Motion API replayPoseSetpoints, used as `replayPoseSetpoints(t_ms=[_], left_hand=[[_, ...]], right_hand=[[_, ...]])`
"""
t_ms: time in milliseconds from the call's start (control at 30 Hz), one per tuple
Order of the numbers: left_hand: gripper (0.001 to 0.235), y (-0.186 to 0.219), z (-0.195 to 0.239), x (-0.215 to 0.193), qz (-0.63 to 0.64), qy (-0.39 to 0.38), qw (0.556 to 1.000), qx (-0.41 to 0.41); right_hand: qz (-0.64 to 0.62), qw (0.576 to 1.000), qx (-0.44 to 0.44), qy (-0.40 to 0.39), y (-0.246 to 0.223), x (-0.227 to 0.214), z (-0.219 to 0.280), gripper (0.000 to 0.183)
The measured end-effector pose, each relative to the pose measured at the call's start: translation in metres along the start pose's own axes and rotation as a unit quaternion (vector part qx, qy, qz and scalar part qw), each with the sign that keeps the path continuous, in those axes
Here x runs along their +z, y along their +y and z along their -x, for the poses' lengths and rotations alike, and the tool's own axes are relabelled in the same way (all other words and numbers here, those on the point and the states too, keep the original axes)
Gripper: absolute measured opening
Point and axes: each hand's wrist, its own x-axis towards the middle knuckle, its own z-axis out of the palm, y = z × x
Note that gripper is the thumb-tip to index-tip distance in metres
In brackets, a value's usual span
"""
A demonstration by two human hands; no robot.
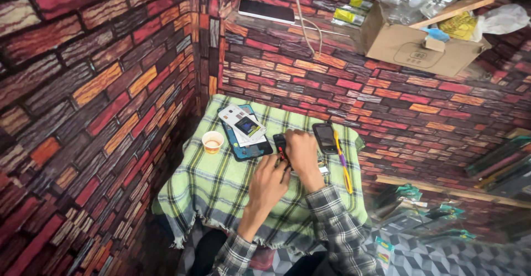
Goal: The person disassembles two mobile phones on a table. They use a screwdriver to remove screws from the back of a black phone and then use a prying tool to separate the casing. They then pick up a second silver phone and remove its back cover by hand.
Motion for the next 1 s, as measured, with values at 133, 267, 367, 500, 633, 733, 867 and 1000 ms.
replayPoseSetpoints(t_ms=[133, 267, 367, 500, 633, 733, 867, 1000], left_hand=[[0.017, -0.003, 0.000, 0.001, -0.015, -0.016, 1.000, -0.008], [0.018, -0.002, 0.000, -0.003, 0.002, 0.027, 1.000, 0.015], [0.020, 0.000, -0.001, -0.003, 0.007, 0.012, 1.000, 0.002], [0.021, 0.003, -0.001, -0.003, 0.001, 0.001, 1.000, -0.004], [0.021, 0.001, -0.001, -0.004, 0.003, 0.015, 1.000, 0.008], [0.020, 0.001, 0.000, -0.003, 0.003, 0.007, 1.000, 0.015], [0.021, 0.001, 0.000, -0.002, 0.004, 0.005, 1.000, -0.001], [0.023, 0.001, 0.000, -0.002, 0.006, 0.003, 1.000, -0.007]], right_hand=[[-0.044, 0.999, -0.007, -0.008, -0.008, 0.009, 0.003, 0.005], [-0.114, 0.993, 0.039, 0.009, -0.004, 0.010, 0.002, 0.007], [-0.173, 0.984, 0.043, 0.015, 0.005, 0.009, 0.003, 0.015], [-0.190, 0.981, 0.028, 0.028, 0.014, 0.018, 0.001, 0.011], [-0.194, 0.981, 0.015, 0.002, 0.020, 0.030, -0.001, 0.009], [-0.197, 0.980, -0.025, 0.004, 0.026, 0.031, 0.002, 0.013], [-0.191, 0.982, 0.006, 0.001, 0.030, 0.020, 0.004, 0.024], [-0.148, 0.983, 0.047, 0.102, 0.029, 0.004, 0.006, 0.037]])
